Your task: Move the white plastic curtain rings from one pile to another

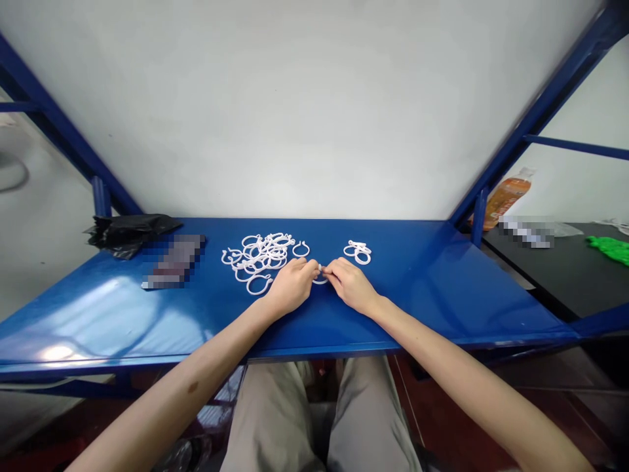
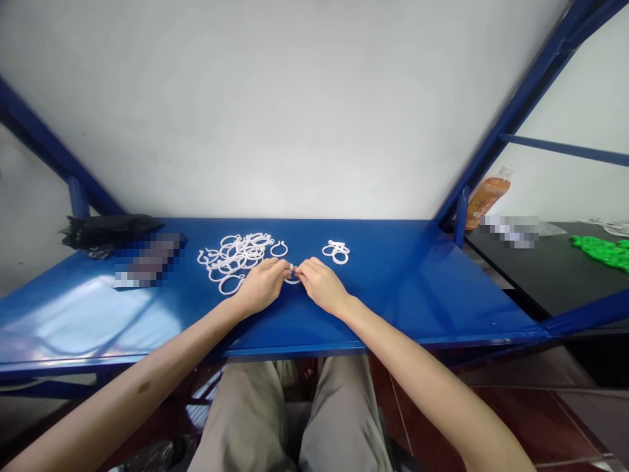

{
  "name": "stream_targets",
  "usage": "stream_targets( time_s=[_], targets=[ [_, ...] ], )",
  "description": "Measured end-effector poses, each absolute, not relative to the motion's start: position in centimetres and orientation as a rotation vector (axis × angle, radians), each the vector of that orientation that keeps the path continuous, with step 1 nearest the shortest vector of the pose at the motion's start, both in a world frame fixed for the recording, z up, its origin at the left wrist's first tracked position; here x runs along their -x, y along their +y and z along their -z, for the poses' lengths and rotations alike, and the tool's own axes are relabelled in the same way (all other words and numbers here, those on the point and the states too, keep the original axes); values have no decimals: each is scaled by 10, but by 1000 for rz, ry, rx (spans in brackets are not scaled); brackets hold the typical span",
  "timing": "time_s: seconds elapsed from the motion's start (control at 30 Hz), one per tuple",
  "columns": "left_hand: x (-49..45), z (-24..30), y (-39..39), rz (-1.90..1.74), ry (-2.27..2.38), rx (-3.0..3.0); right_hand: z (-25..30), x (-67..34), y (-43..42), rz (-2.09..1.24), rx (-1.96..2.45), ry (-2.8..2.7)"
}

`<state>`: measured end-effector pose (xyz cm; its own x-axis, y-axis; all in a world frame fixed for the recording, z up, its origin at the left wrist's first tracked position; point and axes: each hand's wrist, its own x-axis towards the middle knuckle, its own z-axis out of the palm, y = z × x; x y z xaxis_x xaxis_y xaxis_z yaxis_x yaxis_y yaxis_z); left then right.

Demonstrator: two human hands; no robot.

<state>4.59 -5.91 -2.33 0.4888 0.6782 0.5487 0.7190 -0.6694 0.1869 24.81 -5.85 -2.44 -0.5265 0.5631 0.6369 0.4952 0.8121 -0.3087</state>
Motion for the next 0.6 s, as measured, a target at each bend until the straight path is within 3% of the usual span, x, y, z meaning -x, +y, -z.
stream_targets(
  time_s=[0.17,0.37,0.6],
  targets=[
    [-50,20,-56,892,-1395,2640,23,-246,-56,-32,874,-2213],
    [-48,12,-49,1022,-1683,2470,15,-240,-62,366,867,-2282],
    [-47,14,-48,1075,-1632,2570,19,-240,-61,636,792,-2422]
  ],
)
